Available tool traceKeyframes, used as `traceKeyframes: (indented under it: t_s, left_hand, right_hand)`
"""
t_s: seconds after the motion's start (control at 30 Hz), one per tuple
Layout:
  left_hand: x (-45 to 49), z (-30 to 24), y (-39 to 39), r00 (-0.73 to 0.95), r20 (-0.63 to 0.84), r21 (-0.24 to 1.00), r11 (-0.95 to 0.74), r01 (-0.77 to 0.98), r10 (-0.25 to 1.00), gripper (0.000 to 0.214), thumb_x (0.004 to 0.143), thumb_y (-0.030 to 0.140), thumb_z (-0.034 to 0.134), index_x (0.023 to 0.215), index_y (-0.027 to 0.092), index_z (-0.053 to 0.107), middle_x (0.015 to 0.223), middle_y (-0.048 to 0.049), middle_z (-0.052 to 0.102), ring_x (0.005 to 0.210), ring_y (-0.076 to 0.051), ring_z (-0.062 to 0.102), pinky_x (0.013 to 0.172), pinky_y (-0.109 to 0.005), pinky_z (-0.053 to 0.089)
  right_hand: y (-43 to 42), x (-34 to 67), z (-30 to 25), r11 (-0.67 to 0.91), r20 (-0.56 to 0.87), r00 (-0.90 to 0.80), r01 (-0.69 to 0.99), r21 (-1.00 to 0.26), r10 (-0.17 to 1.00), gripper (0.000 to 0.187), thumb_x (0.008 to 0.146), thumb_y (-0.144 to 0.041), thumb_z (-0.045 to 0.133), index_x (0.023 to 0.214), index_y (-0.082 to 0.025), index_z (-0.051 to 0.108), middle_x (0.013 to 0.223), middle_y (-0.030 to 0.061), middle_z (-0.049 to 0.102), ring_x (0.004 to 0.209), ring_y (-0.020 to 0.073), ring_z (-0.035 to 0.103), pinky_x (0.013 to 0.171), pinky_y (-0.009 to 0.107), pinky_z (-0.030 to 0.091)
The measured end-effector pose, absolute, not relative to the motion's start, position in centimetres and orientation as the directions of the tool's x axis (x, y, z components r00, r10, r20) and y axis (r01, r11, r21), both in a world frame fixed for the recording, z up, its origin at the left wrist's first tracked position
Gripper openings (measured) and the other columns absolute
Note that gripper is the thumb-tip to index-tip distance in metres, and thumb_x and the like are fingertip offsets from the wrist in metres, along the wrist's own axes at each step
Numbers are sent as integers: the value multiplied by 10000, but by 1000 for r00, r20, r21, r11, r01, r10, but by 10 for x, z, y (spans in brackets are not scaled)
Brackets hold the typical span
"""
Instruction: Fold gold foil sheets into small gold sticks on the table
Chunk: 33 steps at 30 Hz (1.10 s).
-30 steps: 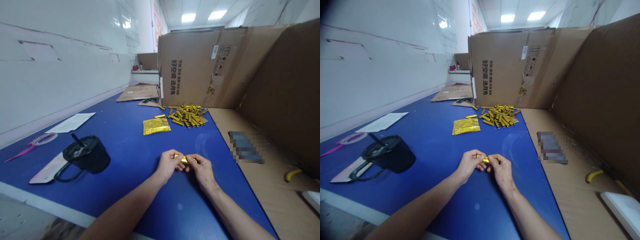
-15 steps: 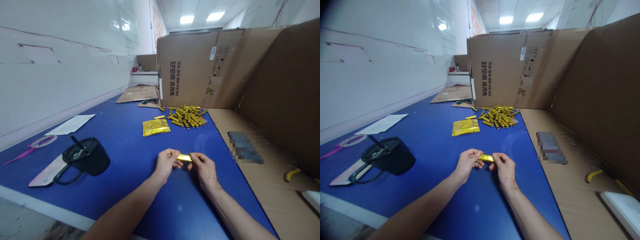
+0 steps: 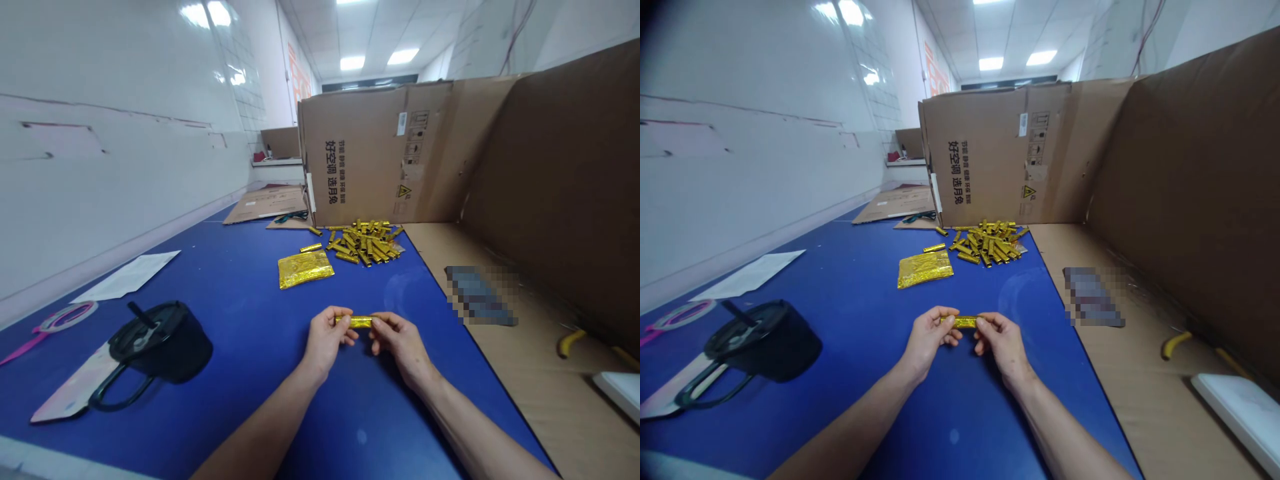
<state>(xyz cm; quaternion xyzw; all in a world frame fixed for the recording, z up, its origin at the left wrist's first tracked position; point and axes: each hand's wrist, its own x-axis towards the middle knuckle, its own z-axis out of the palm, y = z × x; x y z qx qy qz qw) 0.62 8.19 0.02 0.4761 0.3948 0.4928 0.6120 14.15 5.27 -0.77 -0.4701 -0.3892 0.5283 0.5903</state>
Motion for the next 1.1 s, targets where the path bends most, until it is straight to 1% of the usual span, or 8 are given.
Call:
traceKeyframes:
  t_s: [0.1,0.27,0.43,0.6,0.7,0.8,0.93,1.1]
  left_hand:
    - [5,1,83,196,-18,975,61,-214,981,300,599,306,644,794,98,549,547,-13,576,473,-102,548,459,-195,432]
    - [5,1,83,202,-13,984,48,-173,979,232,609,277,636,741,95,580,515,-18,584,441,-91,529,460,-190,418]
    - [6,1,81,206,-22,984,57,-166,978,221,609,296,631,710,104,592,486,-12,579,417,-88,514,438,-183,406]
    - [6,1,81,205,-22,984,57,-167,978,236,632,310,609,716,91,584,495,-19,577,422,-84,516,435,-179,407]
    - [6,1,83,202,-9,986,43,-161,979,235,623,298,614,728,91,580,522,-19,581,442,-89,527,441,-183,413]
    - [5,0,83,220,15,992,13,-124,975,229,603,277,626,729,91,580,527,-14,578,440,-90,525,434,-185,408]
    - [6,0,83,235,23,995,0,-95,972,215,597,260,627,732,99,582,521,-4,571,434,-87,522,431,-182,405]
    - [6,-1,84,227,35,995,-14,-96,973,206,597,275,630,702,106,579,490,5,555,419,-85,511,418,-179,400]
  right_hand:
    - [52,141,-8,21,-19,166,-239,-971,986,287,610,-378,641,741,-131,578,508,-24,567,359,82,491,377,197,365]
    - [52,140,-9,59,13,188,-239,-969,982,305,599,-369,652,795,-145,586,539,-16,589,387,94,510,404,207,381]
    - [52,139,-11,75,24,225,-221,-972,974,257,607,-359,648,736,-140,611,559,3,608,402,89,506,422,206,377]
    - [51,139,-12,83,29,252,-207,-975,967,244,619,-343,642,728,-128,602,547,-6,597,398,80,495,427,204,373]
    - [51,138,-10,82,36,222,-201,-976,974,279,618,-345,642,793,-135,589,542,-20,587,409,88,511,440,211,386]
    - [50,137,-10,71,42,158,-187,-980,987,336,575,-333,676,836,-146,574,572,-28,590,426,96,523,448,221,400]
    - [50,136,-13,69,50,133,-136,-988,990,294,588,-339,665,790,-140,589,619,-11,603,429,92,516,450,226,399]
    - [50,137,-15,72,61,136,-78,-994,989,243,618,-346,642,734,-133,622,562,-9,596,425,93,506,459,225,383]
